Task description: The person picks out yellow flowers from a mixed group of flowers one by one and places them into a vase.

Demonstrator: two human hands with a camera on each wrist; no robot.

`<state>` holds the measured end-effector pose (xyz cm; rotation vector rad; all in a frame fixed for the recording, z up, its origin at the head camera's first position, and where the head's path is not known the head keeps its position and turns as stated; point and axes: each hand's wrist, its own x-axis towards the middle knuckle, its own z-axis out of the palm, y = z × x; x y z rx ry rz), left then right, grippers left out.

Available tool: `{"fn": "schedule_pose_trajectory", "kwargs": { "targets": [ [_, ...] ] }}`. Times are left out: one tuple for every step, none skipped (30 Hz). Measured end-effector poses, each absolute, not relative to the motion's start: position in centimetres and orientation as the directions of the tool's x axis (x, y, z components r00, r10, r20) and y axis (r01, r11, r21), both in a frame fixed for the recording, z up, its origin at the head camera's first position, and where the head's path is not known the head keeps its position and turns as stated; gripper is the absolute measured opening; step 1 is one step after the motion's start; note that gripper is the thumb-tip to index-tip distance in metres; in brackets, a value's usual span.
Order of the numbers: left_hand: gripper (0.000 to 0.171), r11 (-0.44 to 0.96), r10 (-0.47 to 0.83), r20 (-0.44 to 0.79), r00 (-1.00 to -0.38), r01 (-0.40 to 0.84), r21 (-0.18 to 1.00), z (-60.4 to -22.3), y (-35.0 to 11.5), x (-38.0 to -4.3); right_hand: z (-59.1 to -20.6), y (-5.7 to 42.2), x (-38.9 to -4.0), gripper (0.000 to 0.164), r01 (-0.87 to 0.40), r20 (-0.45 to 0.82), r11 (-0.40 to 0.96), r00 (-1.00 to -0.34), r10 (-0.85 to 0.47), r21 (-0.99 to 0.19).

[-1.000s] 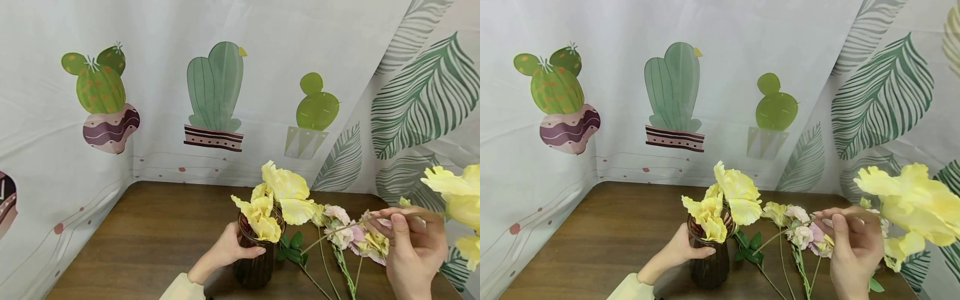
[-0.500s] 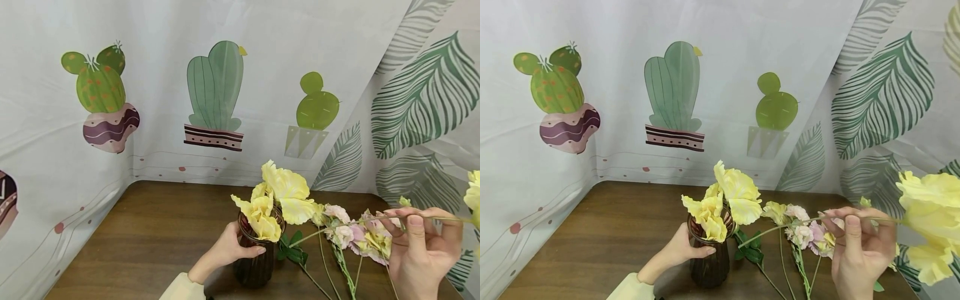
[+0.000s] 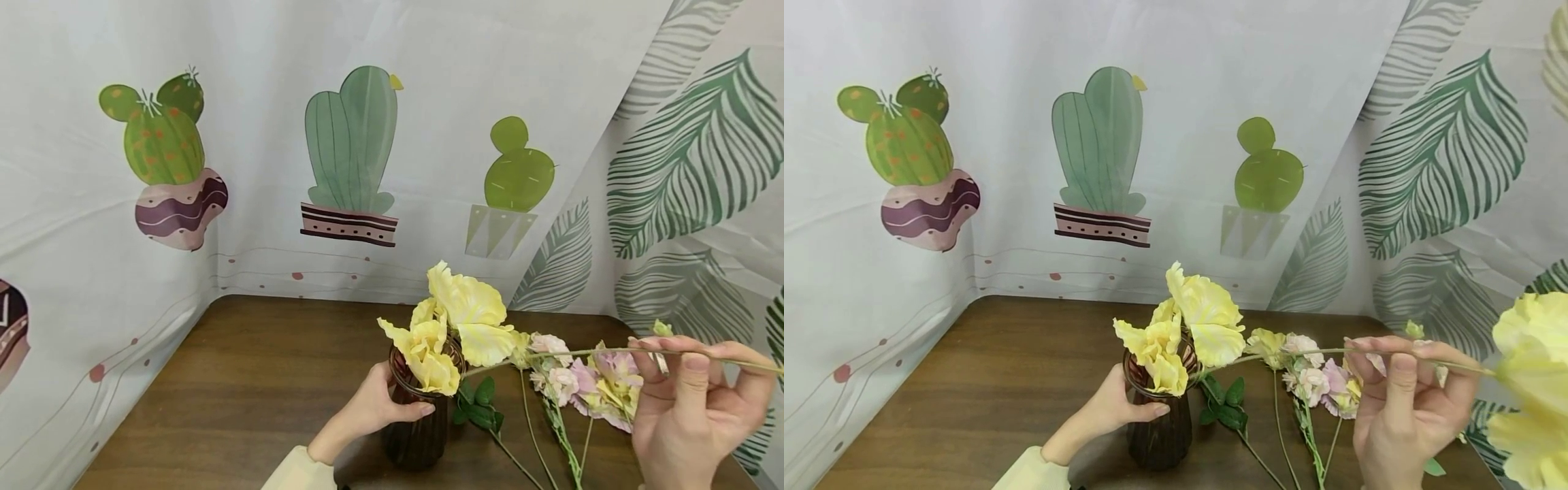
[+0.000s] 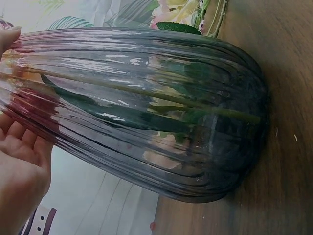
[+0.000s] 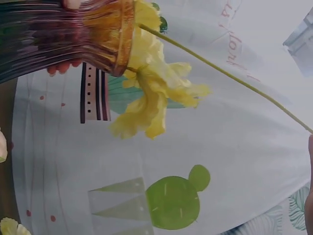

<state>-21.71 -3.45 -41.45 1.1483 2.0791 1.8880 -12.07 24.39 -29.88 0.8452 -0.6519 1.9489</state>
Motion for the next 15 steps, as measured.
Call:
{"fn": "schedule_pose_trajectory", "kwargs": {
  "targets": [
    [0.045, -0.059, 0.583, 0.401, -0.706, 0.456, 0.888, -41.8, -3.4, -21.9, -29.7, 24.3, -12.1, 0.018, -0.876, 0.767, -0.471, -0.368, 0.526, -0.098],
    [0.045, -0.059, 0.583, 0.405, -0.704, 0.461, 0.886, -42.1, -3.4, -22.1, -29.6, 24.2, -12.1, 0.018, -0.880, 0.768, -0.466, -0.362, 0.528, -0.095],
    [0.045, -0.059, 0.582, 0.408, -0.703, 0.464, 0.884, -42.4, -3.4, -22.3, -29.5, 24.1, -12.2, 0.018, -0.881, 0.771, -0.463, -0.358, 0.526, -0.093],
    [0.045, -0.060, 0.581, 0.409, -0.704, 0.464, 0.884, -42.6, -3.4, -22.4, -29.5, 24.0, -12.2, 0.019, -0.881, 0.777, -0.464, -0.355, 0.519, -0.093],
    [0.045, -0.064, 0.581, 0.416, -0.699, 0.471, 0.880, -42.7, -3.4, -22.5, -29.6, 23.8, -12.3, 0.017, -0.885, 0.788, -0.454, -0.351, 0.505, -0.103],
    [0.045, -0.064, 0.581, 0.413, -0.701, 0.467, 0.882, -42.7, -3.4, -22.5, -29.7, 23.7, -12.4, 0.017, -0.888, 0.801, -0.448, -0.345, 0.489, -0.108],
    [0.045, -0.066, 0.582, 0.414, -0.700, 0.467, 0.882, -42.6, -3.3, -22.5, -29.8, 23.5, -12.6, 0.016, -0.889, 0.815, -0.445, -0.337, 0.472, -0.109],
    [0.045, -0.069, 0.582, 0.417, -0.699, 0.468, 0.881, -42.6, -3.3, -22.5, -29.9, 23.3, -12.7, 0.015, -0.888, 0.831, -0.446, -0.331, 0.447, -0.113],
    [0.045, -0.072, 0.582, 0.420, -0.696, 0.470, 0.880, -42.6, -3.3, -22.5, -30.0, 23.1, -12.8, 0.014, -0.882, 0.846, -0.457, -0.330, 0.419, -0.117],
    [0.045, -0.075, 0.583, 0.423, -0.694, 0.473, 0.878, -42.6, -3.3, -22.5, -30.1, 22.8, -12.9, 0.013, -0.876, 0.861, -0.467, -0.326, 0.389, -0.121],
    [0.044, -0.078, 0.585, 0.425, -0.691, 0.473, 0.877, -42.6, -3.3, -22.5, -30.1, 22.6, -13.0, 0.012, -0.869, 0.877, -0.478, -0.323, 0.357, -0.125],
    [0.045, -0.078, 0.586, 0.422, -0.692, 0.470, 0.879, -42.6, -3.3, -22.5, -30.1, 22.3, -13.1, 0.011, -0.858, 0.890, -0.498, -0.320, 0.325, -0.127],
    [0.044, -0.079, 0.587, 0.424, -0.690, 0.472, 0.878, -42.6, -3.3, -22.5, -30.1, 22.1, -13.2, 0.011, -0.850, 0.905, -0.508, -0.318, 0.283, -0.140],
    [0.044, -0.080, 0.587, 0.431, -0.685, 0.481, 0.873, -42.7, -3.3, -22.5, -30.2, 21.8, -13.2, 0.011, -0.845, 0.916, -0.511, -0.319, 0.243, -0.158],
    [0.044, -0.081, 0.589, 0.432, -0.683, 0.482, 0.873, -42.7, -3.3, -22.5, -30.2, 21.6, -13.3, 0.011, -0.849, 0.925, -0.497, -0.318, 0.206, -0.181]
  ]
}}
